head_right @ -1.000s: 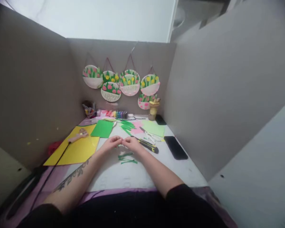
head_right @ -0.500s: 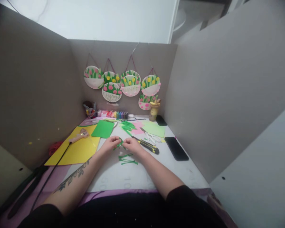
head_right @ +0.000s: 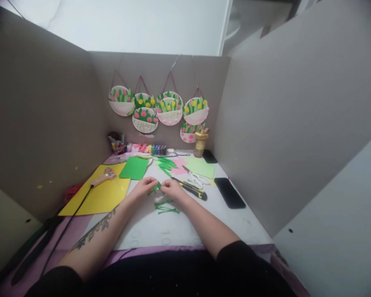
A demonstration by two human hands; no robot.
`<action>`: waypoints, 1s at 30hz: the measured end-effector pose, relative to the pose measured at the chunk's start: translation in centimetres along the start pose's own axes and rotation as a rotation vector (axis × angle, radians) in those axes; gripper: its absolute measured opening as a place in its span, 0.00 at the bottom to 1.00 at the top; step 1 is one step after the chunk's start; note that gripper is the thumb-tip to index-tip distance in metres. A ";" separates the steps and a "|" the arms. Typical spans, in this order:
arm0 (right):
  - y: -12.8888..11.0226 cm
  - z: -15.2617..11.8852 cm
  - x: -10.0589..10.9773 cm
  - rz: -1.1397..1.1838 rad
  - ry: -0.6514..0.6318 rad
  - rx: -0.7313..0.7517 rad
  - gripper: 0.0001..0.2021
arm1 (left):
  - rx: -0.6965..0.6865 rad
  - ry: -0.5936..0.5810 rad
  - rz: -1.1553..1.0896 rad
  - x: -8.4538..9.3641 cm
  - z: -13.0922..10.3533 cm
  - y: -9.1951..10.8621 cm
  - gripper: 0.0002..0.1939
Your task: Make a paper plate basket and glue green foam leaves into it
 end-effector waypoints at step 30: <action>0.1 0.8 3.1 0.112 0.249 0.117 0.09 | 0.018 0.093 0.108 0.3 0.0 -0.4 0.11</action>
Point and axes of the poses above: each hand's wrist, its own z-axis towards the middle knuckle, its own x-axis out of the back of the hand, y = z × x, the point moved 4 cm from there along z, towards the middle knuckle, and after that the axes turned 5 degrees about z, right-handed, at the moved point
